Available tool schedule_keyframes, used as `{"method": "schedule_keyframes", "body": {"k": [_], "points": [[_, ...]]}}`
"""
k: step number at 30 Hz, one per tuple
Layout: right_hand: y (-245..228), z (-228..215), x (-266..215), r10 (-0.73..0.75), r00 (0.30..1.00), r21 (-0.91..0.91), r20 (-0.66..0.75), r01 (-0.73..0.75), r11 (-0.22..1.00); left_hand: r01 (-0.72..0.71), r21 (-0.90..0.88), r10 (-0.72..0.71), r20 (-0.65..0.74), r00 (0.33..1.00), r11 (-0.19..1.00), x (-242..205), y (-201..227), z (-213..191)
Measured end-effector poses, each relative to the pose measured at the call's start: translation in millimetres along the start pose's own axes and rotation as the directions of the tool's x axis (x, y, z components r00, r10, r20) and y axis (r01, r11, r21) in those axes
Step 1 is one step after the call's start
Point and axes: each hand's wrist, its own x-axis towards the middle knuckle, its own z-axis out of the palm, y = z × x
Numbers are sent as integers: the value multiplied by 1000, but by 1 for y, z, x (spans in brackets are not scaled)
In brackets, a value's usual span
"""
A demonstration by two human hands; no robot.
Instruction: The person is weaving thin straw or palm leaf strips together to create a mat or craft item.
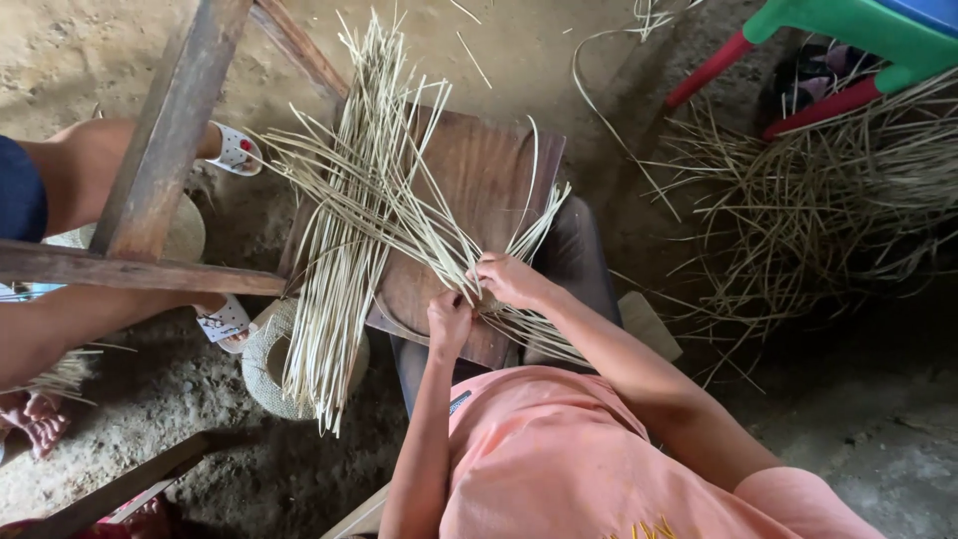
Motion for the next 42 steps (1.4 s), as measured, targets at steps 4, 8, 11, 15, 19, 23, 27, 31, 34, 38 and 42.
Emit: {"method": "schedule_keyframes", "body": {"k": [4, 8, 11, 15, 19, 23, 27, 31, 34, 38, 42], "points": [[12, 11, 2, 66, 998, -81, 5, -66, 995, -22, 46, 23, -6, 1000, 999, 7, -9, 5], [16, 15, -1, 109, 994, -43, -16, -109, 993, -103, 80, 106, -40, 994, 991, -2, 10, 4], [19, 14, -1, 64, 998, -171, -28, -68, 983, -126, 85, 130, -45, 991, 988, -13, 31, 0], [17, 6, 1, 85, 995, -224, 43, -74, 972, -79, 76, 86, -92, 992, 994, -18, 34, -5], [-1, -3, 11, 78, 995, 6, 65, -79, 997, -85, 39, 87, -72, 994, 996, -1, -1, 8], [-5, -11, 6, 39, 996, -82, 77, -33, 996, -102, 27, 103, -49, 993, 994, -3, 7, 7], [12, 5, -6, 17, 999, -167, 50, -9, 986, -99, 17, 100, -49, 994, 995, 0, 4, 6], [9, 12, -24, -152, 986, -311, -61, 126, 942, -68, -8, 68, -50, 996, 998, 6, -1, 6], [-2, 5, -33, -266, 956, -456, -119, 186, 870, -48, 25, 49, -43, 998, 999, 2, 7, 5], [1, 10, -35, -270, 942, -412, -199, 169, 895, -23, 96, 28, -58, 998, 995, -8, 32, 3], [15, 20, -16, -225, 936, -493, -272, 65, 867, -36, 151, 45, -57, 997, 988, -4, 27, 5]]}}
